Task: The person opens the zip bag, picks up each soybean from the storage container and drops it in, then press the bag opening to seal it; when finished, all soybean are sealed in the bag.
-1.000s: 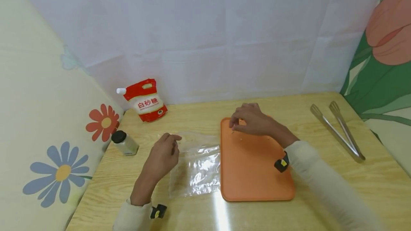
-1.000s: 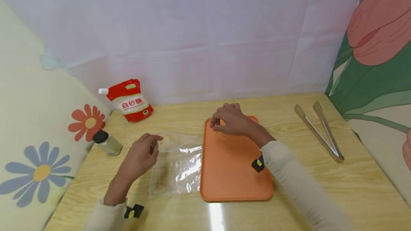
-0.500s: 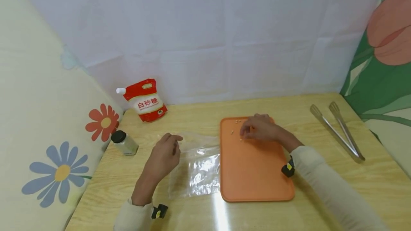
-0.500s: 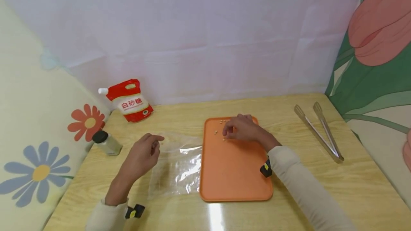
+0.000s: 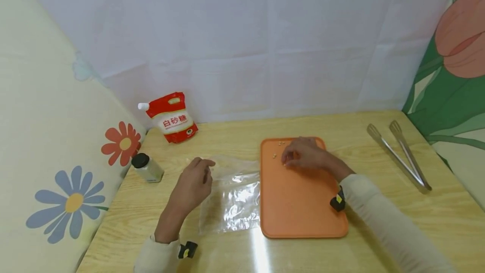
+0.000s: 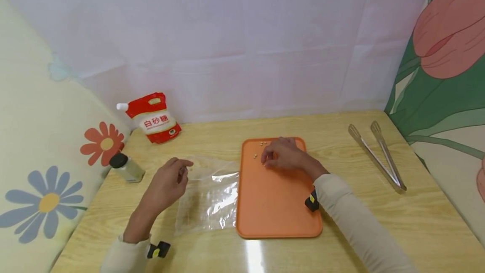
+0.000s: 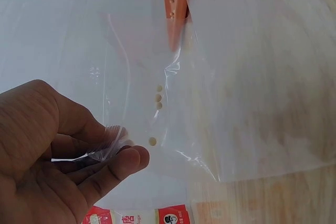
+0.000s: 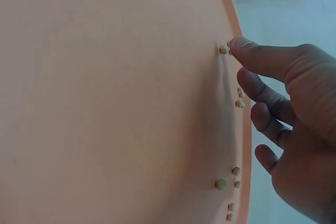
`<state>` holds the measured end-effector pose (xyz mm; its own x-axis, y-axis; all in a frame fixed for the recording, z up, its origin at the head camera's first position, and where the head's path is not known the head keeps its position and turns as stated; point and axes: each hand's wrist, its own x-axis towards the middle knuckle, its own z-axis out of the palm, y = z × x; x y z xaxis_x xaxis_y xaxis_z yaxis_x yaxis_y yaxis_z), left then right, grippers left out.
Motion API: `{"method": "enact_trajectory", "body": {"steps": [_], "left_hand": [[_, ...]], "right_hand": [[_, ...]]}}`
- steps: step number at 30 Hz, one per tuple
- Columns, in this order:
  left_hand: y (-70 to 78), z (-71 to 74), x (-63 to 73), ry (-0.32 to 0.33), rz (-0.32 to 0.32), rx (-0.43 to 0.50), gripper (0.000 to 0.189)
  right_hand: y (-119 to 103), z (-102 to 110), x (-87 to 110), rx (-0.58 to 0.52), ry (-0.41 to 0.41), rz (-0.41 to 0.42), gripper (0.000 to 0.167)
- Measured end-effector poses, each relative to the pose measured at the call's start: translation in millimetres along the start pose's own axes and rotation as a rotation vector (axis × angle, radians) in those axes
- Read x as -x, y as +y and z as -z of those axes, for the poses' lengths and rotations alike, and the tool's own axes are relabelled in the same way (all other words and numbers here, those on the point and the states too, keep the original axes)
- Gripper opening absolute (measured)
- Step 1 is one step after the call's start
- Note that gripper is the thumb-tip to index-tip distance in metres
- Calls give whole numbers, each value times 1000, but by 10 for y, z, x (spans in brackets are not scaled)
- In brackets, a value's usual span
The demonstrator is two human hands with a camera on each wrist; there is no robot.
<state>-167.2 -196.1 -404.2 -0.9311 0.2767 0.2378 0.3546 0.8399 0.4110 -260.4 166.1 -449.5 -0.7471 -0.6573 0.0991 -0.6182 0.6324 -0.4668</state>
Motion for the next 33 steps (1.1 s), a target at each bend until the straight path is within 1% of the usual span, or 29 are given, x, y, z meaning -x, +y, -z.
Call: {"method": "enact_trajectory", "body": {"steps": [8, 14, 18, 22, 25, 33], "left_hand": [[2, 2, -17, -5, 11, -2, 25], [1, 0, -14, -9, 17, -2, 24], [-1, -5, -13, -5, 8, -1, 24], [1, -5, -16, -1, 5, -5, 24], [3, -4, -16, -7, 16, -4, 25], [5, -7, -5, -24, 43, 6, 25]], "right_hand": [[24, -32, -14, -38, -7, -17, 7], [48, -68, -11, -17, 1, -8, 5], [71, -99, -5, -2, 18, -25, 8], [80, -120, -2, 5, 37, -41, 7], [70, -132, 5, 1, 48, -43, 3], [32, -170, 0, -14, 69, -40, 4]]}}
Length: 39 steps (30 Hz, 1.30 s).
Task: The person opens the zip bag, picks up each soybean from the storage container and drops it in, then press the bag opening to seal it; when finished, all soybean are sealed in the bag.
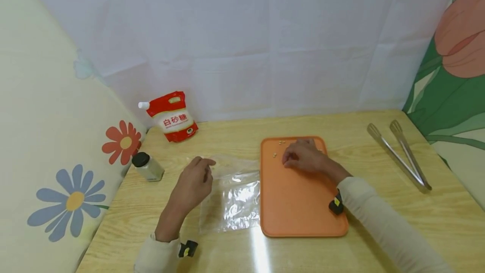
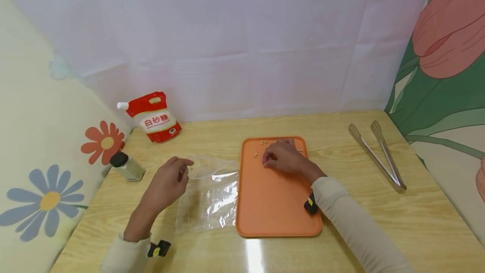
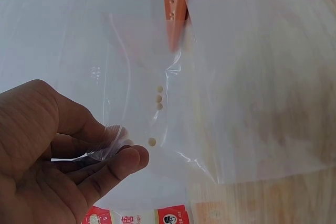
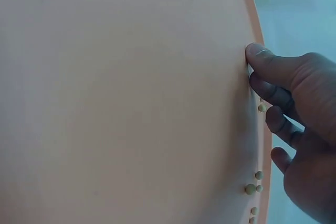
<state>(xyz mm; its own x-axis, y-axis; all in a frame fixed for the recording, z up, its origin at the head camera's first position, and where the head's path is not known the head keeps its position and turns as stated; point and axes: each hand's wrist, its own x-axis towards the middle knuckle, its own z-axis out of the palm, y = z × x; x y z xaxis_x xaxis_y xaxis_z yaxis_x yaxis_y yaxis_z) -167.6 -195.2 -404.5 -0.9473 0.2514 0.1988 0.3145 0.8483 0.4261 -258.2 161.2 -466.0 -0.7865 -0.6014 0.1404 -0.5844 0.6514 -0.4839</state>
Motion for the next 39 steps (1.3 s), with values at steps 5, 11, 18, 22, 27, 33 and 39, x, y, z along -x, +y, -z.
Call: {"method": "enact_trajectory", "body": {"steps": [5, 11, 18, 22, 27, 33, 39], "left_hand": [[-1, -1, 7, -1, -3, 0, 26], [6, 3, -3, 5, -9, -4, 26], [11, 10, 0, 3, -2, -3, 26], [12, 14, 3, 4, -6, 0, 25], [12, 14, 5, 2, -6, 2, 26], [2, 13, 5, 4, -8, 2, 25], [-4, 17, 8, 12, -21, -9, 24]], "right_hand": [[-19, -27, -22, 3, 12, 11, 6], [-42, -34, -44, 38, 6, 9, 4], [-38, -8, -13, 30, 4, 0, 6], [-32, 3, 1, 17, 3, 4, 5], [-23, -6, -3, 17, 8, 4, 5], [-5, -21, -18, 46, 15, 12, 5], [-15, -28, -36, 58, 18, 26, 6]]}}
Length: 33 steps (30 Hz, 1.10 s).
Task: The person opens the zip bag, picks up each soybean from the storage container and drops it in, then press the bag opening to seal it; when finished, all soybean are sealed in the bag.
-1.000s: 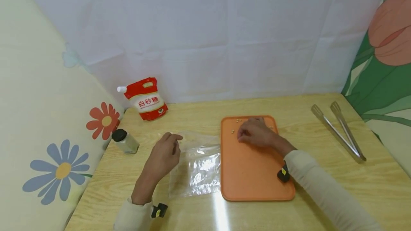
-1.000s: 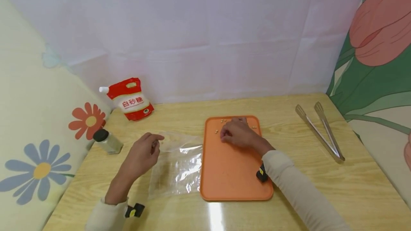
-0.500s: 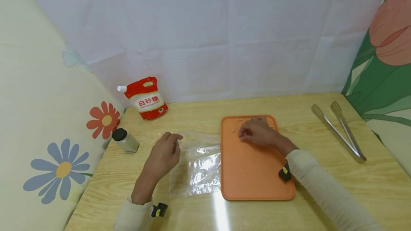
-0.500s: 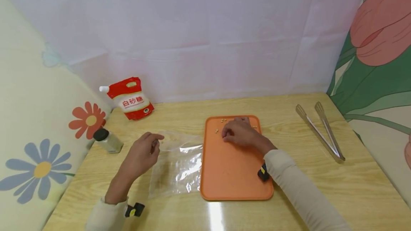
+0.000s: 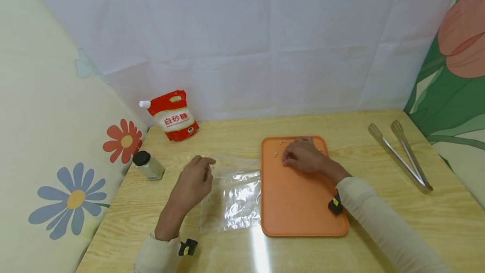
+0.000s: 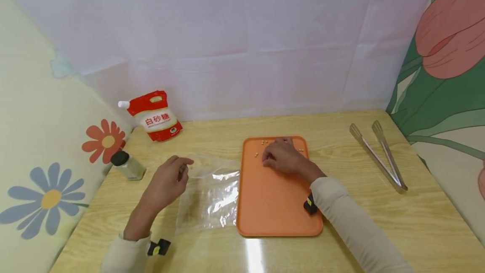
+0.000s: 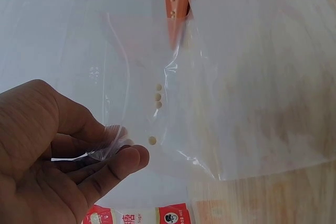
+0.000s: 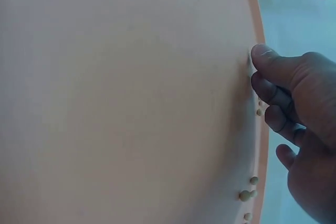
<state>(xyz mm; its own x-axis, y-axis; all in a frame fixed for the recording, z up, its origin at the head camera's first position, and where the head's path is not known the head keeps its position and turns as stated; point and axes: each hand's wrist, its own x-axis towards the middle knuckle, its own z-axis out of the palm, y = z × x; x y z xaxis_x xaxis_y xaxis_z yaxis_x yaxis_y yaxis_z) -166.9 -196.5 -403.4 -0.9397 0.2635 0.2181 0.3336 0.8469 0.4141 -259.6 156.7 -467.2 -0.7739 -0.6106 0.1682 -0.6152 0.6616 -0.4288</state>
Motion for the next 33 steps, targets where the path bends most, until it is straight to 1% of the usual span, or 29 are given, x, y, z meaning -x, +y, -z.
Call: {"method": "enact_trajectory", "body": {"steps": [3, 7, 10, 15, 19, 23, 27, 33], "left_hand": [[2, 2, 1, 1, -5, -2, 24], [7, 4, 1, 2, -11, -3, 24], [14, 7, 1, 0, -11, 1, 24], [21, 6, 3, -1, -16, 12, 25], [22, -1, -2, 7, -24, 9, 25], [18, 0, -5, 12, -29, 0, 25], [1, 9, -1, 14, -24, -8, 24], [-15, 23, 3, 19, -23, -5, 25]], "right_hand": [[-31, 16, -14, -18, 20, 20, 5], [-144, 98, -66, -82, 70, 75, 8], [-281, 179, -138, -128, 104, 123, 9], [-580, 249, -314, -168, 143, 185, 1], [-822, 260, -443, -171, 144, 226, 2], [-996, 247, -539, -160, 135, 259, 4], [-1098, 223, -601, -151, 127, 282, 5], [-1182, 180, -656, -112, 113, 297, 5]]}}
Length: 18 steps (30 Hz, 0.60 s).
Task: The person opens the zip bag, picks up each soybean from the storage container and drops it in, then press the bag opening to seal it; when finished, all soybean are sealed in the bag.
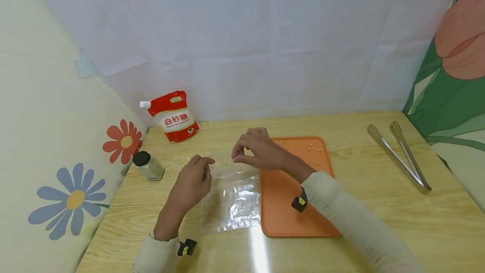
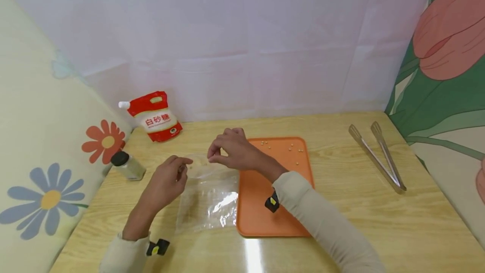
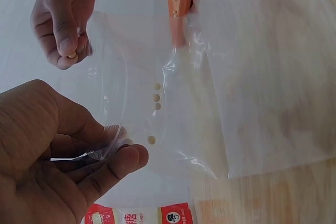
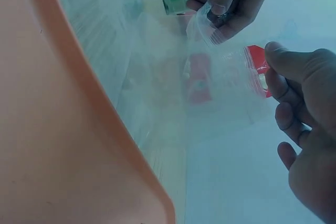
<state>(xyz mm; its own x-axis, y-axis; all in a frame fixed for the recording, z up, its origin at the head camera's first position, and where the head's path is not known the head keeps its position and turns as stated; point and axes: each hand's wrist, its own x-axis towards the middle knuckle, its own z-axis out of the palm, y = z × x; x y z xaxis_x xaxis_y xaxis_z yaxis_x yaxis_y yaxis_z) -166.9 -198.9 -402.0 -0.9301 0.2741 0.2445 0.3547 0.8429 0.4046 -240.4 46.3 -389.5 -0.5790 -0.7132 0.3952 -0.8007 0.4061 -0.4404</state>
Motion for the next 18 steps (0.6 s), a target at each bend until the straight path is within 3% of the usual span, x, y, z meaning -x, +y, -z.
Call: {"method": "enact_trajectory", "body": {"steps": [7, 18], "left_hand": [[13, -9, -16, -7, -2, -3, 25], [37, -33, -22, 9, -19, -3, 23]], "right_hand": [[26, -4, 12, 11, 8, -8, 10], [152, 163, 159, 10, 46, -79, 12]]}}
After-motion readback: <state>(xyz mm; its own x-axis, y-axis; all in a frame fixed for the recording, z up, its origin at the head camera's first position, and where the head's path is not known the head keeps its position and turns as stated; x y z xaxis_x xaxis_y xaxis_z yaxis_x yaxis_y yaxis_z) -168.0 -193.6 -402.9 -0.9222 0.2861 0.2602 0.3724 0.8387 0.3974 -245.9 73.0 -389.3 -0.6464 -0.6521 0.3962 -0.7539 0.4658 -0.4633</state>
